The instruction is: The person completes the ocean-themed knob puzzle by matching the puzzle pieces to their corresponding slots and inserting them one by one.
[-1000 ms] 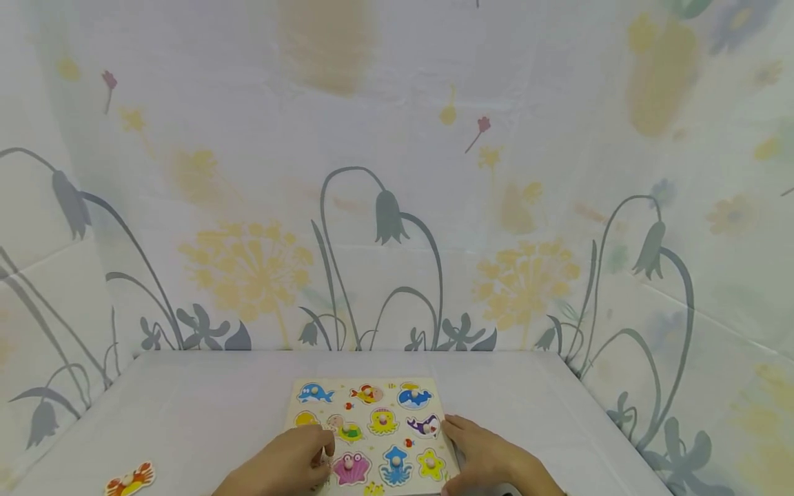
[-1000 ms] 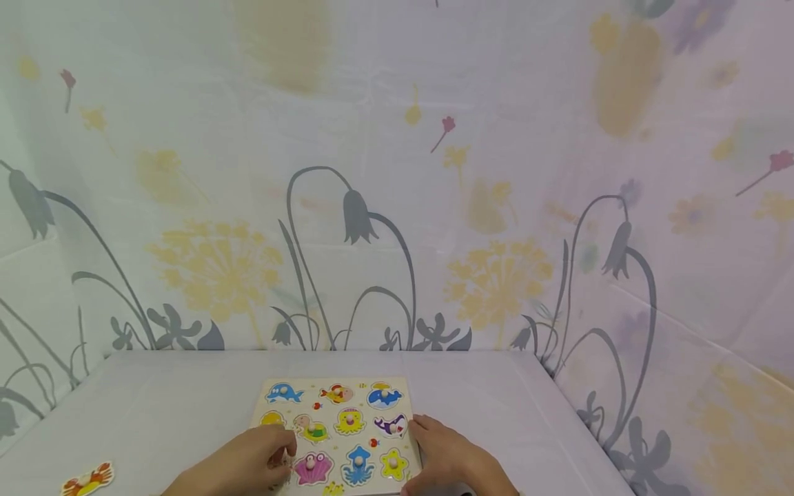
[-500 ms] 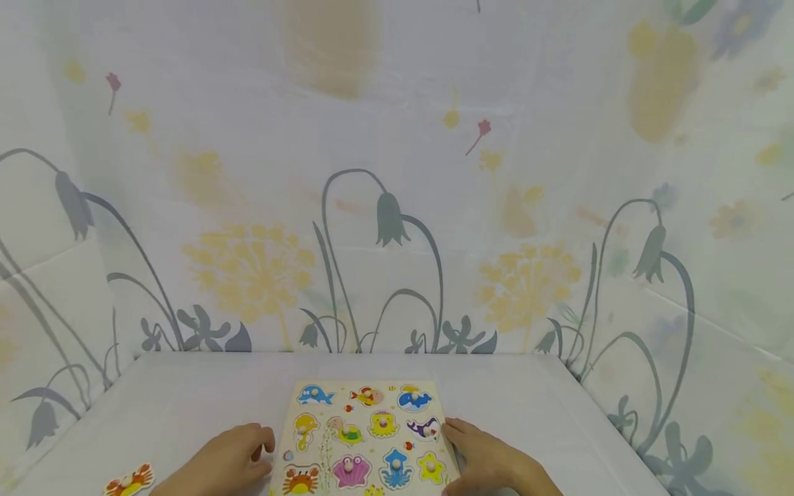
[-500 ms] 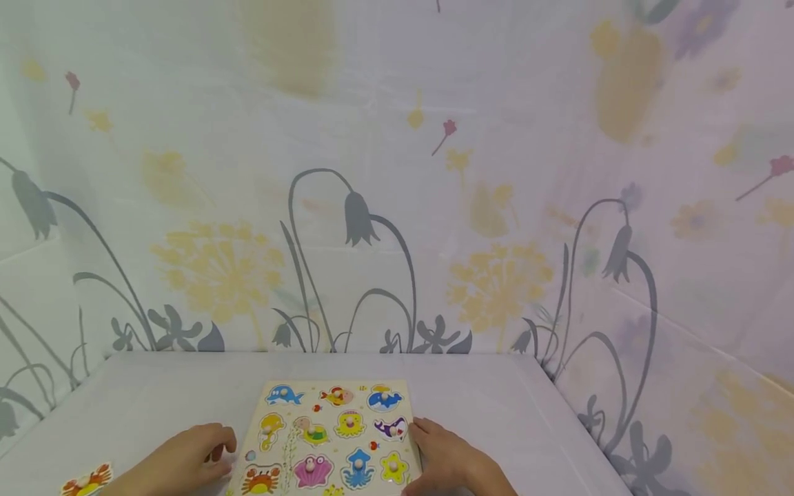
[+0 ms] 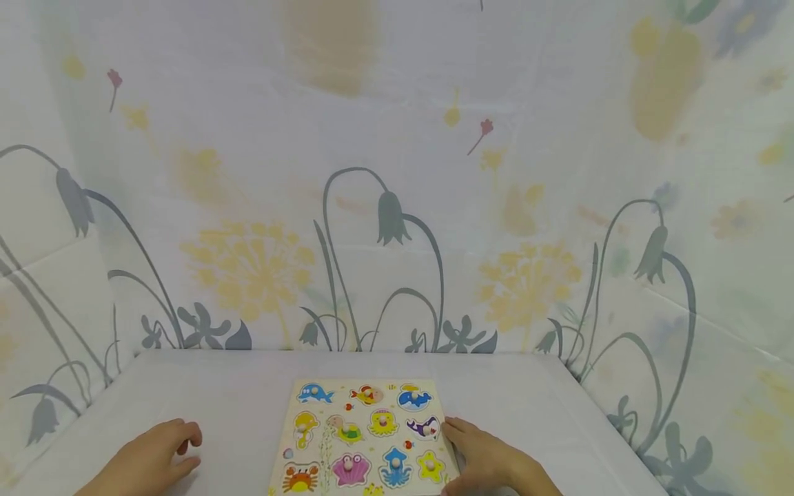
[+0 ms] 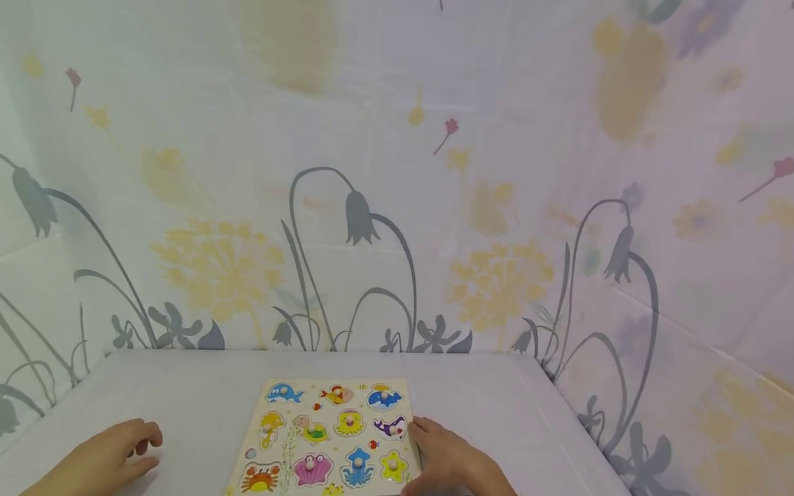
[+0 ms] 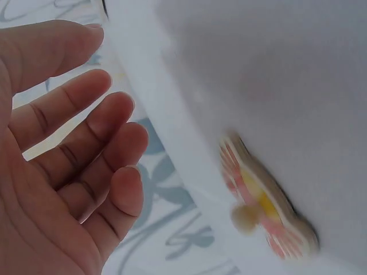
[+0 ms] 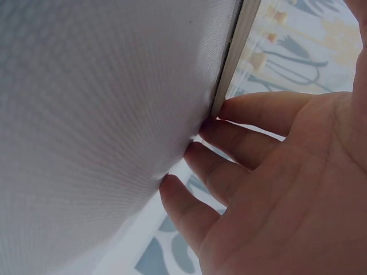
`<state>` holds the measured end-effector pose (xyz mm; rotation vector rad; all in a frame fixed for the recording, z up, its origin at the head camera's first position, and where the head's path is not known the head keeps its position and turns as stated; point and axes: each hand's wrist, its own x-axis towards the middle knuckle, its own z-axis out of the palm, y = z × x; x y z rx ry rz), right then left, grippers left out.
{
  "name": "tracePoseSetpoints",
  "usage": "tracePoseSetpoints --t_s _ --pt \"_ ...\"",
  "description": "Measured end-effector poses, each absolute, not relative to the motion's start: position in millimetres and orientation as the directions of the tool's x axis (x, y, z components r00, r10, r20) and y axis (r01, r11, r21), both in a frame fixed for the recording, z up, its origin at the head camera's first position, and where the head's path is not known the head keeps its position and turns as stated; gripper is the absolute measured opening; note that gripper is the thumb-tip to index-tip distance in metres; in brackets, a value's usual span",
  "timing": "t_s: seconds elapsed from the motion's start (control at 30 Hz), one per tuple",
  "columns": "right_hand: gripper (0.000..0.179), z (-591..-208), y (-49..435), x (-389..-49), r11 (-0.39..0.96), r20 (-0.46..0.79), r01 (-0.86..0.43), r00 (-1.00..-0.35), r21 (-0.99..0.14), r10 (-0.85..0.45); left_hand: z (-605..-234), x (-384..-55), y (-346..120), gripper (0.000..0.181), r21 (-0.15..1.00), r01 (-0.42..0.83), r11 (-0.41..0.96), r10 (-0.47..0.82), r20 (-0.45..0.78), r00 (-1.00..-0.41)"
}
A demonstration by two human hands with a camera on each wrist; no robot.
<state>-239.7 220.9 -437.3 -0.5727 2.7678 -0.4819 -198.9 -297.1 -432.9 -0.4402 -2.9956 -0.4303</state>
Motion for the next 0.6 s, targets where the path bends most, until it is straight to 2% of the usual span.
tracePoseSetpoints --t_s 0.23,0.43,0.6 --pt "0.107 -437.9 221.7 -241.2 0.866 -0.192 -0.343 -0.882 -0.364 -0.430 -437.9 -200.2 -330.2 0.023 0.241 0.240 0.940 0.218 0.115 -0.969" --pt "0.107 -437.5 222.0 -240.0 0.861 -0.189 -0.345 -0.881 -0.374 -0.435 -442.5 -201.4 -348.4 0.022 0.267 0.144 0.953 0.149 0.004 -0.989" --pt "0.106 -438.2 221.9 -238.7 0.864 -0.189 -0.346 -0.882 -0.366 -0.433 -444.8 -201.5 -357.0 0.023 0.281 0.113 0.953 0.133 -0.052 -0.990"
